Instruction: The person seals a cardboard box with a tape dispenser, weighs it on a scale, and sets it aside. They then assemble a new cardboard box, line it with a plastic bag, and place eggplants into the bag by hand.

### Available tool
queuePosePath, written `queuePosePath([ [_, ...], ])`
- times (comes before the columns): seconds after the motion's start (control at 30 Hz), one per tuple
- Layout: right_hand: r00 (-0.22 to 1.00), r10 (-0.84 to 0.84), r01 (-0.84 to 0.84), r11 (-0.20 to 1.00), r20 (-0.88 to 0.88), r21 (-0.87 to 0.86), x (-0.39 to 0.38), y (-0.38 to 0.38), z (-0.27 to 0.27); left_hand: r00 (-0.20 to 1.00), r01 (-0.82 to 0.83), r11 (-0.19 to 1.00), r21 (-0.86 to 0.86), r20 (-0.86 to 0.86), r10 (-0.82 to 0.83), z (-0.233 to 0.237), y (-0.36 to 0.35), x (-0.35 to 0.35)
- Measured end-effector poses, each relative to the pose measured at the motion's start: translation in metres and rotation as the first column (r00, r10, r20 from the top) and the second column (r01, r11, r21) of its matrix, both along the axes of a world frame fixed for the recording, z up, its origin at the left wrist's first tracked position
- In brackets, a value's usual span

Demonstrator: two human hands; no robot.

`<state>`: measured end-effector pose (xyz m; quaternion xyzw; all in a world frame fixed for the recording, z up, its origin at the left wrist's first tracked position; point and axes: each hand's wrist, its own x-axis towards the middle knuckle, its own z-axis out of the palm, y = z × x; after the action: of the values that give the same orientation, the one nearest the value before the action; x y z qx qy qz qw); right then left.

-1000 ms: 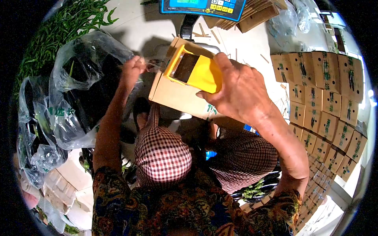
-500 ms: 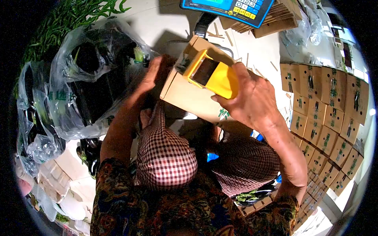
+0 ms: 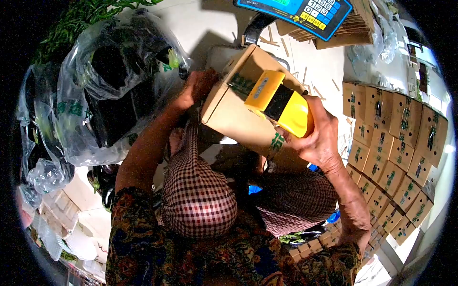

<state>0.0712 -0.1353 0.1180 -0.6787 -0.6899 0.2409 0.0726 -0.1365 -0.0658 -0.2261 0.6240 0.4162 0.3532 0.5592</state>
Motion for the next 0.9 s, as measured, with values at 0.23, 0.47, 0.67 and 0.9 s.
queuePosePath([
  [0.23,0.999,0.032,-0.033,0.999,0.042,0.022,0.001,-0.004,-0.003,0.945,-0.267,0.934,-0.236,0.126,0.302,0.125,0.04,0.004],
  [0.47,0.998,0.059,-0.06,0.998,0.024,0.033,0.0,-0.002,-0.003,0.927,0.012,0.997,-0.079,0.374,0.019,0.03,0.033,0.041],
  [0.67,0.998,0.044,-0.046,0.998,0.038,0.049,0.001,-0.006,-0.005,0.943,-0.006,0.916,-0.401,0.302,0.138,0.122,0.032,0.035],
  [0.9,0.999,0.032,-0.032,0.997,-0.003,0.075,0.006,-0.006,-0.008,0.96,0.017,0.931,-0.364,0.267,0.087,0.166,0.038,0.045],
])
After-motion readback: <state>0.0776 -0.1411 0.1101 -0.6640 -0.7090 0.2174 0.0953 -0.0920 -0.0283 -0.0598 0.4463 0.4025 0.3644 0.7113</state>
